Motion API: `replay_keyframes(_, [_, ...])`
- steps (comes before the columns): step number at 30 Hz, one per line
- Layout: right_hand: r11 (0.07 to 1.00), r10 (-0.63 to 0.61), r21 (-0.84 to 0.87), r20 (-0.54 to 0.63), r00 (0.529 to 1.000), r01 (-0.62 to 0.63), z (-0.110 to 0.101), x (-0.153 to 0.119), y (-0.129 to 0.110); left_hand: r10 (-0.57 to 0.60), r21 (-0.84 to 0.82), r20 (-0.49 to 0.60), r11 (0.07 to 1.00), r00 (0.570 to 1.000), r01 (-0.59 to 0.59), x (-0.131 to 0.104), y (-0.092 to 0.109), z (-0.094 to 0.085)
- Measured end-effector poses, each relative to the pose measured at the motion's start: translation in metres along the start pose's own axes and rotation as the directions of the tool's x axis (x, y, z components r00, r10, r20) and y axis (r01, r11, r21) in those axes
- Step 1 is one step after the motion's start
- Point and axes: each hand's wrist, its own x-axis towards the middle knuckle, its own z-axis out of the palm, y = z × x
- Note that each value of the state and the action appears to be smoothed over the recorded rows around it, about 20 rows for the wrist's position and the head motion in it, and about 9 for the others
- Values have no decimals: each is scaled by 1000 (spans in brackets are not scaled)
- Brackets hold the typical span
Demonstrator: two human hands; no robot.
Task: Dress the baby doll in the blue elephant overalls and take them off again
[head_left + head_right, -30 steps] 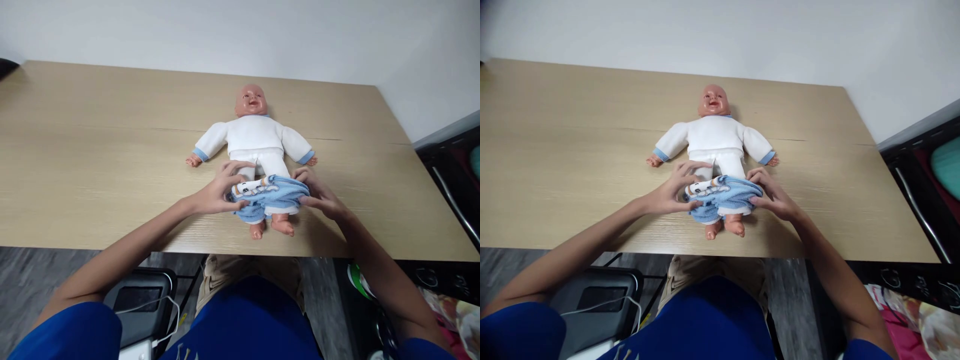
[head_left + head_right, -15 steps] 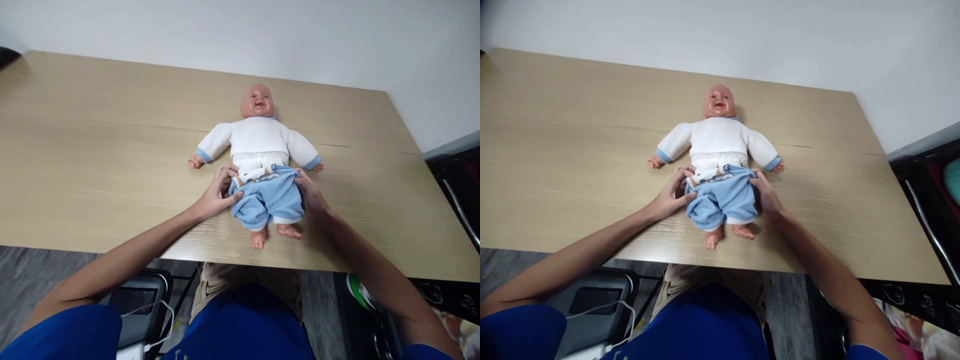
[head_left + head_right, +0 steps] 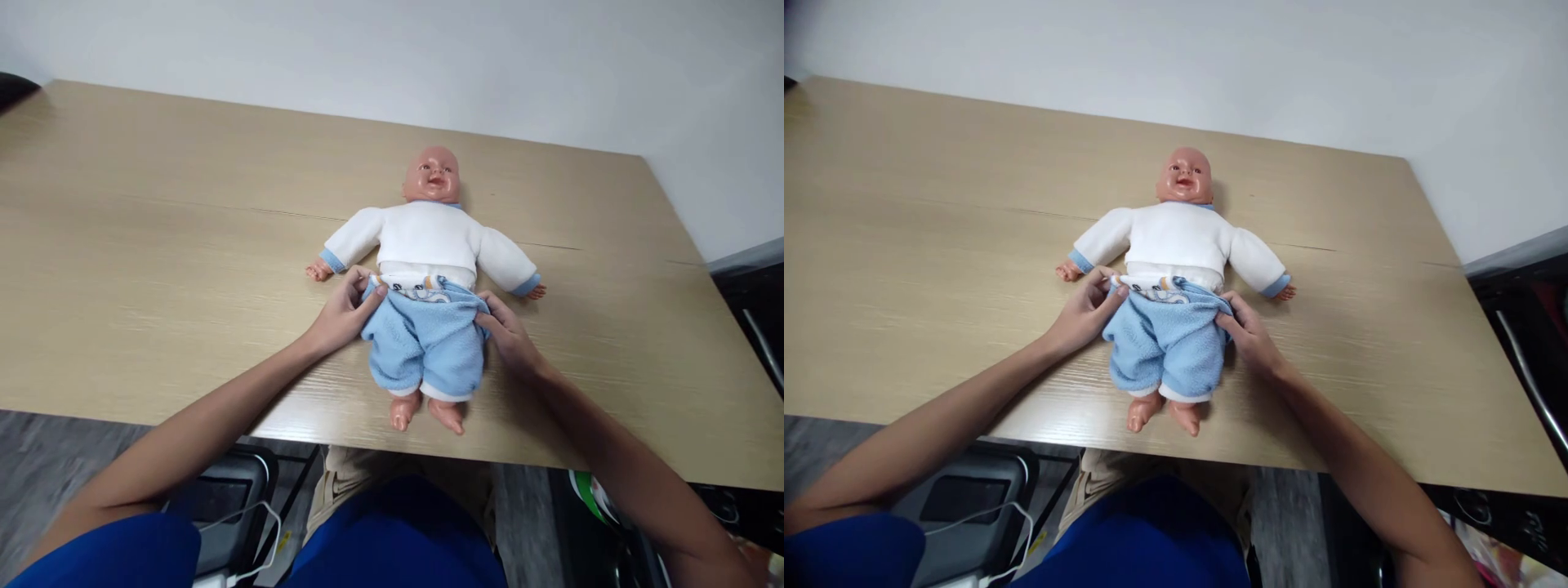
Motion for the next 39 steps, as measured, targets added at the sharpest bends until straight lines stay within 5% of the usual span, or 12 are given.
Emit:
replay_keyframes(6, [993, -54, -109, -24, 998, 51, -9, -2, -12, -18, -49, 113, 999, 993, 23, 12, 10, -21])
replay_keyframes(13, [927, -292, -223, 79, 953, 302, -7, 27, -47, 275, 144, 107, 947, 955, -289, 57, 28, -6])
replay_keyframes(18, [992, -112, -45, 84, 990, 116, -15, 63, -58, 273, 155, 69, 947, 960, -281, 94, 33, 7])
replay_keyframes(22, [999, -27, 20, -2, 1000, 27, -22, 72, -37, 199, 368, 62, 906, 978, -208, 94, 34, 4])
replay_keyframes(25, [998, -55, -45, -43, 998, 53, -21, 67, -25, 264, 524, 44, 815, 964, -247, 89, 36, -1])
replay_keyframes(28, [981, -169, -117, -91, 981, 158, -17, 67, -25, 299, 457, 90, 835, 950, -306, 97, 36, -2])
replay_keyframes(31, [959, -269, -123, -135, 954, 253, -15, 80, -30, 191, 374, 81, 904, 978, -207, 109, 34, 2])
replay_keyframes(39, [998, -6, 55, -186, 983, 16, -12, 88, -6, 130, 284, 11, 950, 991, -128, 90, 12, -12])
